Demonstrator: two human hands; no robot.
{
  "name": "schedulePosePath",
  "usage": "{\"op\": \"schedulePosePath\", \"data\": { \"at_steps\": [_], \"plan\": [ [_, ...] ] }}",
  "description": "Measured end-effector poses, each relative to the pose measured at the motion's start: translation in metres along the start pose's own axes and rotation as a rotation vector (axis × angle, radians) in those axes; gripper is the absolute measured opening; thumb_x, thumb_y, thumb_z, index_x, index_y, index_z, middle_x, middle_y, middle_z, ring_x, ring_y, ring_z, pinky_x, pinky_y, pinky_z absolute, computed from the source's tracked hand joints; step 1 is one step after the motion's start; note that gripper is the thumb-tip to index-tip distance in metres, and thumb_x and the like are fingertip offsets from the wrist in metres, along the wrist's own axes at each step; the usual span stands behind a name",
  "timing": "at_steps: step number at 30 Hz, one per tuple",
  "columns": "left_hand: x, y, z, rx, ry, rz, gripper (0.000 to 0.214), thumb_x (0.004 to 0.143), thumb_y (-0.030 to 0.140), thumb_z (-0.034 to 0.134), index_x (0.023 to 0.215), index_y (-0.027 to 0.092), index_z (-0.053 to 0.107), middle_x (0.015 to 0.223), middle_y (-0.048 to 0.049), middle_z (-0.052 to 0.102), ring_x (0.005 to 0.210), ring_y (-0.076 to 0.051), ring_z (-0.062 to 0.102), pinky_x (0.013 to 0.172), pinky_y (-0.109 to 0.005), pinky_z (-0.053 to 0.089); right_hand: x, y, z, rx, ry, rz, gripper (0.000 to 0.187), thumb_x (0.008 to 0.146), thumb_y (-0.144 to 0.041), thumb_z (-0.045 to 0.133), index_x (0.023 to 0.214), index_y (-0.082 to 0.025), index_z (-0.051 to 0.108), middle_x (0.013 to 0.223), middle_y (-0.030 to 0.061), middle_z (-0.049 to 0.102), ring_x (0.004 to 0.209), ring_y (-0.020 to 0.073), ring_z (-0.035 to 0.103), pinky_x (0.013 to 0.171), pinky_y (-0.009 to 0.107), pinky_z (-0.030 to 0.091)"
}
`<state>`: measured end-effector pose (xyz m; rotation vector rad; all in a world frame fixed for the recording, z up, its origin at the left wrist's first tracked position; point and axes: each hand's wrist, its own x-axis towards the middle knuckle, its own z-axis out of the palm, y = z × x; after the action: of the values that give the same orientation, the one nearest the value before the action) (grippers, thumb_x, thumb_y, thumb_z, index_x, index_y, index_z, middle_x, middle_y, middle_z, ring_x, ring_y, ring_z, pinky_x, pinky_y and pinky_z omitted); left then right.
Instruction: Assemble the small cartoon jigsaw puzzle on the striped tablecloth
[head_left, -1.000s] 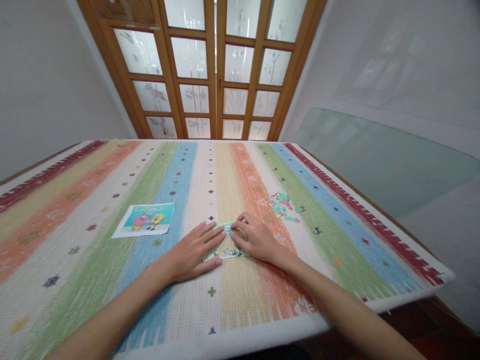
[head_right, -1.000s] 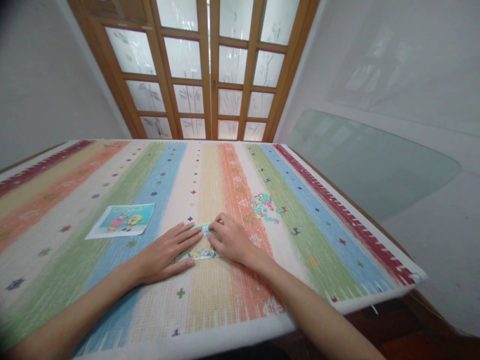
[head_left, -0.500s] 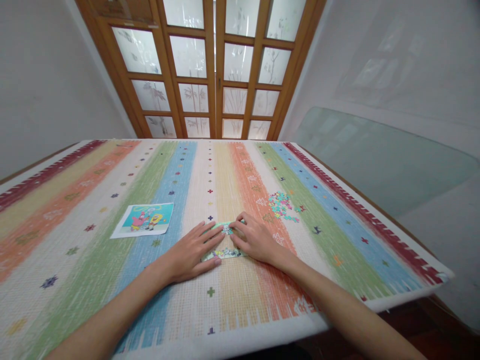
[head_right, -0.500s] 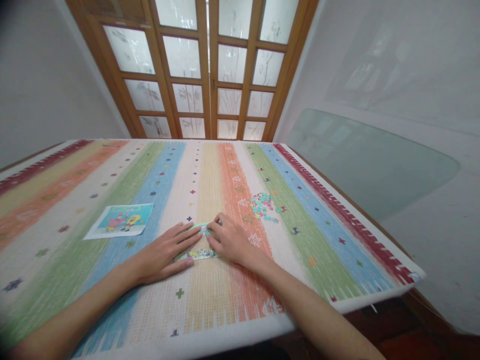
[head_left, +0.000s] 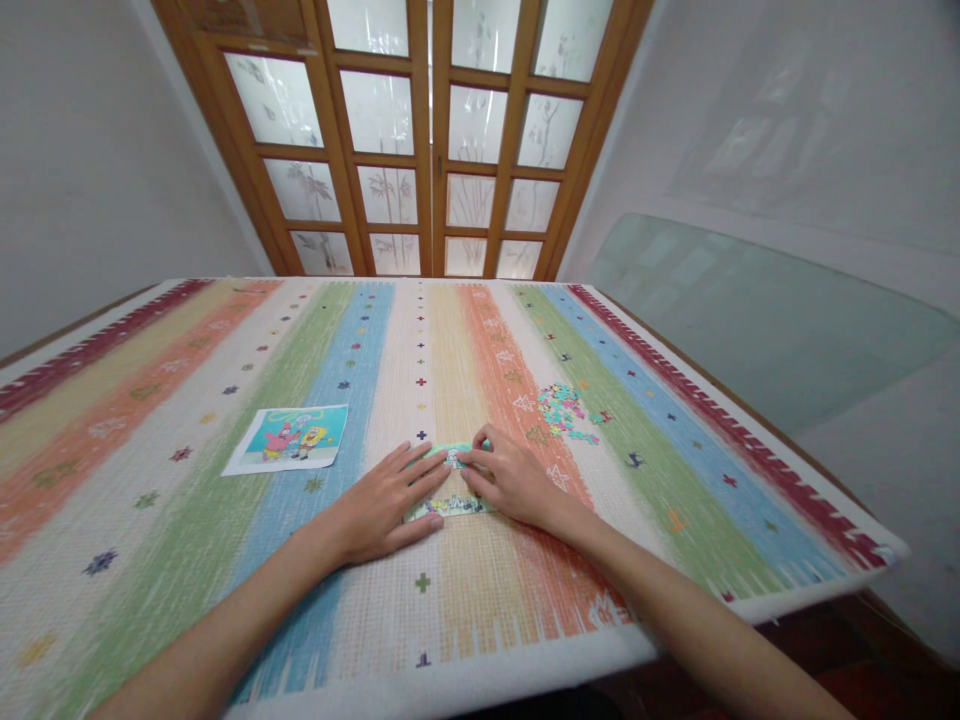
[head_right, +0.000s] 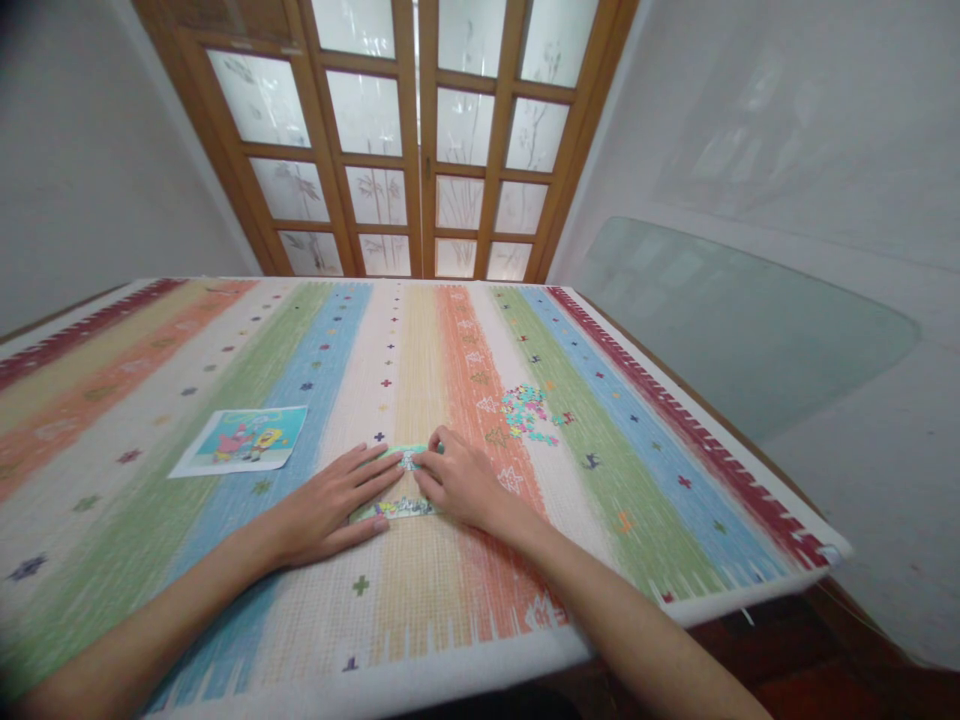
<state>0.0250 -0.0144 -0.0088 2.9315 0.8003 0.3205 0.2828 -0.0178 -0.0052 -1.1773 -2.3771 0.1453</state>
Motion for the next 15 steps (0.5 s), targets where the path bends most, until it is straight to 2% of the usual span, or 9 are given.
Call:
{"op": "schedulePosePath", "data": {
  "at_steps": [15],
  "plan": [
    [0.0001, -0.0004, 0.0002, -0.009, 0.010, -0.003, 0.060, 0.105, 0.054, 0.044, 0.154, 0.020, 0.039, 0.159, -0.0098, 0.041, 0.149, -0.030, 0.032, 0.124, -0.052, 0.023, -0.0012, 0.0038, -0.0036, -0.005, 0.014, -0.045, 0.021, 0.094, -0.022, 0.059, 0.110, -0.021, 0.072, 0.100, 0.0081, 0.062, 0.089, 0.0197, 0.059, 0.075, 0.031, 0.048]
  ]
}}
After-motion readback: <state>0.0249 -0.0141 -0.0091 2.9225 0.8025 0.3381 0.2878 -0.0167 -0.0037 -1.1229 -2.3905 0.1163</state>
